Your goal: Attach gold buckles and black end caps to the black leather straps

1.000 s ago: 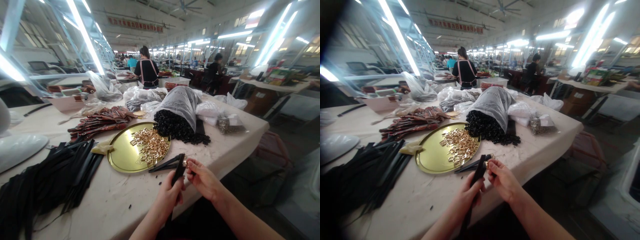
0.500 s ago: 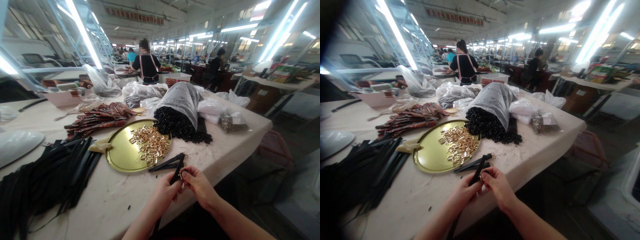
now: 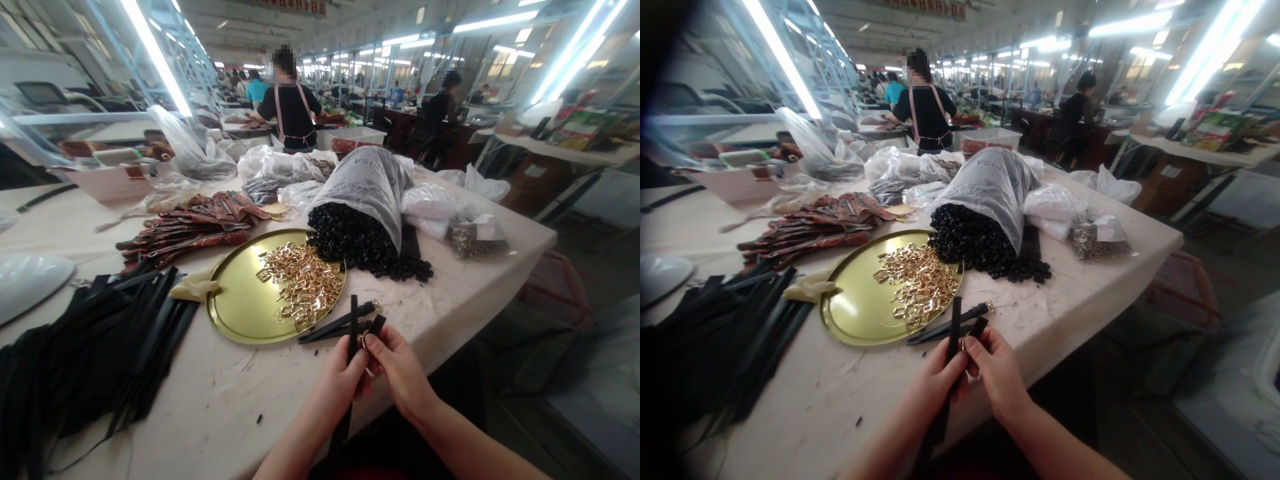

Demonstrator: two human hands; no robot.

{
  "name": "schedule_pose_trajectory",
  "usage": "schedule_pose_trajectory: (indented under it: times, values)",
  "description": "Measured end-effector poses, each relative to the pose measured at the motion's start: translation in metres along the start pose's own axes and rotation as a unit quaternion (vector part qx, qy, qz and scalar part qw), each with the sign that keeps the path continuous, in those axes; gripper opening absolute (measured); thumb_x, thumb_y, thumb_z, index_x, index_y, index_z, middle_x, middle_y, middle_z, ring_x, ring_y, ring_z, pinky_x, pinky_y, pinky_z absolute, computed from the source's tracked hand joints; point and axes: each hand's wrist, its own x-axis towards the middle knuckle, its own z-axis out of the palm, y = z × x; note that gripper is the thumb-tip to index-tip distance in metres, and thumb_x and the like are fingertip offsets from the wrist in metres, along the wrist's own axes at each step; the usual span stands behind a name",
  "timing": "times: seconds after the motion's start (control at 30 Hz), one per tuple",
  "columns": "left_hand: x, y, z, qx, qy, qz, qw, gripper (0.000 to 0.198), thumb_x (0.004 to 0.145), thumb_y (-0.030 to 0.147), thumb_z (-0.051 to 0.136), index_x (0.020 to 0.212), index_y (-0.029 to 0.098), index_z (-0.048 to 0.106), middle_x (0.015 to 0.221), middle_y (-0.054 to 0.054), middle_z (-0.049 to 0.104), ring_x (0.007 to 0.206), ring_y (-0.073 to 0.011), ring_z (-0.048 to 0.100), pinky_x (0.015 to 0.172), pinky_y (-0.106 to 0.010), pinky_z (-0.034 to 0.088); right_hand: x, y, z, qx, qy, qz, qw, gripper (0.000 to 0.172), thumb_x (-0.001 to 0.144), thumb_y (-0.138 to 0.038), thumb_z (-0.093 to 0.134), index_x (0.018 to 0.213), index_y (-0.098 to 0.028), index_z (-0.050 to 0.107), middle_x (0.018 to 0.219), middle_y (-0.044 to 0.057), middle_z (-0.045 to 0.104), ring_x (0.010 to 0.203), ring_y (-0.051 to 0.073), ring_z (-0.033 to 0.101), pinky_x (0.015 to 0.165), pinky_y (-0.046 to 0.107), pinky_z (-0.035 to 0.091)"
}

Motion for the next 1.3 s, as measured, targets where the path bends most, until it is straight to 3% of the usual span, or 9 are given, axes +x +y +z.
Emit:
schedule_pose_trajectory:
  times: [0.23, 0.47, 0.63, 0.7, 0.8, 0.9, 1.03, 1.2, 1.3]
  values:
    - [0.003, -0.002, -0.01, -0.049, -0.015, -0.031, 0.998, 0.032, 0.07, 0.044, 0.058, 0.083, 0.016, 0.05, 0.055, 0.004, 0.057, 0.03, -0.0031, 0.037, 0.031, -0.016, 0.021, 0.002, -0.015, -0.005, -0.108, 0.009, -0.057, 0.993, 0.025, 0.076, -0.041, 0.06, 0.077, -0.016, 0.057, 0.067, -0.001, 0.056, 0.058, 0.01, 0.048, 0.055, 0.024, 0.039]
    - [-0.005, 0.011, -0.012, -0.039, 0.001, -0.042, 0.998, 0.028, 0.065, 0.04, 0.062, 0.077, 0.016, 0.052, 0.047, 0.005, 0.056, 0.027, -0.0026, 0.033, 0.029, -0.016, 0.018, 0.001, -0.028, -0.01, -0.063, -0.078, 0.06, 0.993, 0.03, 0.077, -0.043, 0.057, 0.071, -0.014, 0.057, 0.051, -0.005, 0.041, 0.046, 0.008, 0.035, 0.045, 0.021, 0.028]
    - [-0.011, 0.006, -0.004, -0.002, 0.036, -0.013, 0.999, 0.02, 0.068, 0.034, 0.058, 0.075, 0.017, 0.05, 0.046, 0.006, 0.054, 0.027, -0.0024, 0.032, 0.029, -0.015, 0.02, -0.012, -0.032, -0.006, -0.272, -0.013, -0.15, 0.95, 0.017, 0.074, -0.035, 0.061, 0.072, -0.018, 0.059, 0.069, 0.0, 0.053, 0.066, 0.014, 0.047, 0.061, 0.026, 0.037]
    - [-0.015, 0.005, -0.001, 0.018, 0.044, 0.003, 0.999, 0.017, 0.07, 0.032, 0.056, 0.075, 0.017, 0.049, 0.045, 0.006, 0.053, 0.028, -0.0026, 0.032, 0.029, -0.015, 0.022, -0.016, -0.034, -0.007, -0.288, 0.003, -0.173, 0.942, 0.016, 0.073, -0.034, 0.062, 0.069, -0.019, 0.057, 0.07, 0.0, 0.053, 0.067, 0.014, 0.046, 0.061, 0.026, 0.037]
    - [-0.022, 0.009, 0.0, 0.037, 0.019, 0.014, 0.999, 0.016, 0.071, 0.031, 0.054, 0.076, 0.017, 0.049, 0.047, 0.006, 0.054, 0.029, -0.0026, 0.032, 0.03, -0.015, 0.022, -0.017, -0.036, -0.013, -0.16, -0.092, -0.041, 0.982, 0.02, 0.074, -0.036, 0.061, 0.072, -0.017, 0.056, 0.059, -0.003, 0.048, 0.053, 0.01, 0.04, 0.051, 0.023, 0.032]
    - [-0.029, 0.015, -0.002, 0.055, -0.015, 0.014, 0.998, 0.015, 0.071, 0.028, 0.054, 0.079, 0.017, 0.051, 0.05, 0.006, 0.055, 0.03, -0.0025, 0.033, 0.03, -0.015, 0.023, -0.018, -0.039, -0.016, -0.068, -0.159, 0.068, 0.983, 0.023, 0.074, -0.038, 0.061, 0.072, -0.015, 0.054, 0.052, -0.005, 0.042, 0.046, 0.007, 0.033, 0.046, 0.021, 0.027]
    - [-0.031, 0.012, -0.001, 0.067, -0.011, 0.012, 0.998, 0.015, 0.07, 0.028, 0.054, 0.078, 0.016, 0.05, 0.049, 0.006, 0.054, 0.031, -0.0028, 0.033, 0.03, -0.014, 0.024, -0.027, -0.044, -0.013, -0.239, -0.116, -0.066, 0.962, 0.017, 0.077, -0.032, 0.057, 0.073, -0.016, 0.054, 0.061, -0.002, 0.049, 0.055, 0.01, 0.042, 0.053, 0.023, 0.033]
    - [-0.033, 0.007, 0.008, 0.057, 0.03, 0.054, 0.996, 0.016, 0.071, 0.031, 0.053, 0.076, 0.017, 0.048, 0.053, 0.005, 0.054, 0.033, -0.0042, 0.036, 0.032, -0.016, 0.027, -0.037, -0.053, -0.009, -0.457, -0.033, -0.294, 0.839, 0.005, 0.077, -0.021, 0.054, 0.073, -0.018, 0.055, 0.075, 0.003, 0.052, 0.074, 0.017, 0.048, 0.067, 0.03, 0.036]
    - [-0.034, 0.011, 0.006, 0.074, 0.017, 0.052, 0.996, 0.017, 0.074, 0.032, 0.053, 0.08, 0.017, 0.05, 0.057, 0.004, 0.055, 0.037, -0.0049, 0.037, 0.034, -0.016, 0.028, -0.031, -0.053, -0.014, -0.371, -0.084, -0.219, 0.899, 0.009, 0.078, -0.025, 0.055, 0.074, -0.017, 0.056, 0.071, 0.002, 0.052, 0.068, 0.015, 0.047, 0.063, 0.027, 0.036]
